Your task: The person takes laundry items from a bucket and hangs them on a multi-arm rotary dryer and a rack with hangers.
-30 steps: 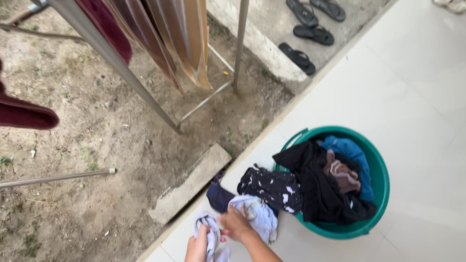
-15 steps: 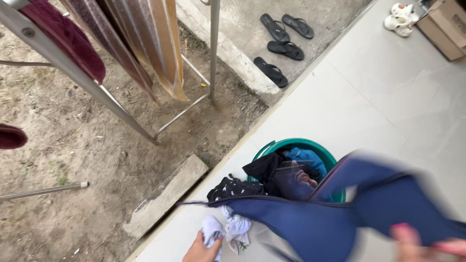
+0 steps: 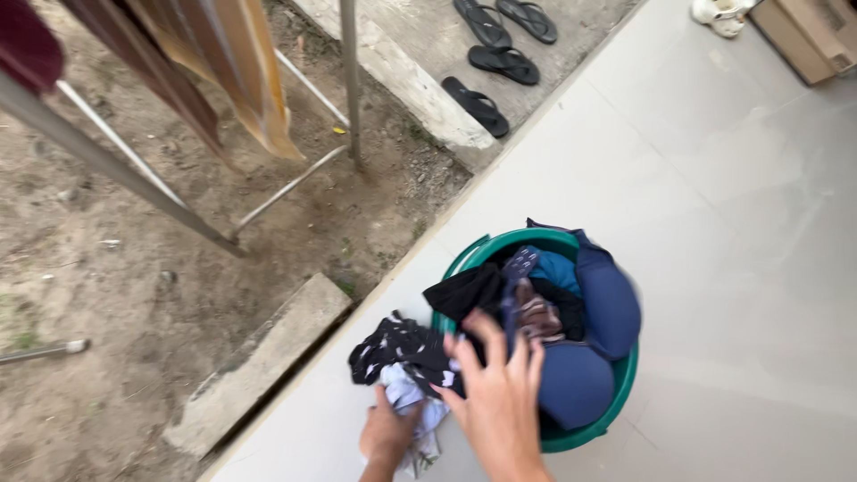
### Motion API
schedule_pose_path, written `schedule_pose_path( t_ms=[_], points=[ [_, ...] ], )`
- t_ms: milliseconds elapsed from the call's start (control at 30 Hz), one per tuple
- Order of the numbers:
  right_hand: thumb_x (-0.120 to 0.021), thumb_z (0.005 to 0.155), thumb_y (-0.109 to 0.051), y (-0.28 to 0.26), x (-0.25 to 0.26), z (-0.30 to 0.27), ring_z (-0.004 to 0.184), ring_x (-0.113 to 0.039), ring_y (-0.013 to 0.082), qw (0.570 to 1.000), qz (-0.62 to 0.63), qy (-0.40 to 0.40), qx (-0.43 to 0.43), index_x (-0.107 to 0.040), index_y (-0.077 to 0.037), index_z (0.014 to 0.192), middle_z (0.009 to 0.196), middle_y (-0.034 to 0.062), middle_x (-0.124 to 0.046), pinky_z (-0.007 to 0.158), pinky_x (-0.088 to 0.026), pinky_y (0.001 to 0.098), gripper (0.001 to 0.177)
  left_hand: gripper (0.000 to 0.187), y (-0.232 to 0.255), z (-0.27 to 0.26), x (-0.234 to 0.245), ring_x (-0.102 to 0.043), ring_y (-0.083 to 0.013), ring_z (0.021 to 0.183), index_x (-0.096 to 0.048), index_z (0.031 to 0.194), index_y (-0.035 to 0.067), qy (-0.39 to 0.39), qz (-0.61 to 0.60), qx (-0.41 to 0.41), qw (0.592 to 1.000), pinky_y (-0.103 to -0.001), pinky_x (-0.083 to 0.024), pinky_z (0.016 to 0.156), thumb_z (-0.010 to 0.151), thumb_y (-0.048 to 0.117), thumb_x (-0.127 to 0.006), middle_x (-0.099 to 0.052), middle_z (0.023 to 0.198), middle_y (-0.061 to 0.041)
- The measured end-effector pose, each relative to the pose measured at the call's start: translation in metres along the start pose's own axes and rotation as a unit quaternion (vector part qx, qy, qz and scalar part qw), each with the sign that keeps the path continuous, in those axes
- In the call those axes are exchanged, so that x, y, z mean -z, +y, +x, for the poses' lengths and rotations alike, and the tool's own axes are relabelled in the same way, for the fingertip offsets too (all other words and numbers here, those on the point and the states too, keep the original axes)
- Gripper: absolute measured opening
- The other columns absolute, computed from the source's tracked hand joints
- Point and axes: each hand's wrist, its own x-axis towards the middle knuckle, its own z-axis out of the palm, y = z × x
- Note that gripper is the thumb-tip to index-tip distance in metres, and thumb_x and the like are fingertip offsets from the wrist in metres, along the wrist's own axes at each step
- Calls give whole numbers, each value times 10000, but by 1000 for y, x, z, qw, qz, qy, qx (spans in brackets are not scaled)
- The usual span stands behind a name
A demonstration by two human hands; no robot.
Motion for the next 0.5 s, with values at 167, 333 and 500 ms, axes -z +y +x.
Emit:
schedule_pose_path(
  t_ms=[167, 333, 500],
  points=[
    [-677, 936, -64, 37, -7, -37, 949, -714, 236, 934, 239, 210, -162, -684, -54, 972, 1042, 83, -651, 819, -601, 350, 38, 654, -60, 23, -37, -681, -350, 1147, -582, 1382, 202, 70, -111, -41, 990, -444, -535, 971, 835, 547, -685, -638, 1310, -147],
    [-670, 966, -85, 74, 48, -40, 954, -681, 166, 888, 259, 321, -201, -594, -8, 948, 1063, 91, -622, 845, -592, 307, 110, 503, -100, 13, -12, -742, -275, 1051, -740, 1181, 67, 90, -294, -124, 943, -387, -533, 952, 800, 395, -750, -786, 1080, -141],
    [-615, 1004, -158, 59, 70, -51, 861, -717, 148, 852, 422, 88, -296, -695, -53, 1058, 978, 87, -787, 770, -562, 280, 143, 386, -127, -33, 48, -713, -243, 942, -783, 1059, -108, 37, -489, -111, 864, -361, -533, 905, 788, 166, -776, -796, 967, -190]
  ],
)
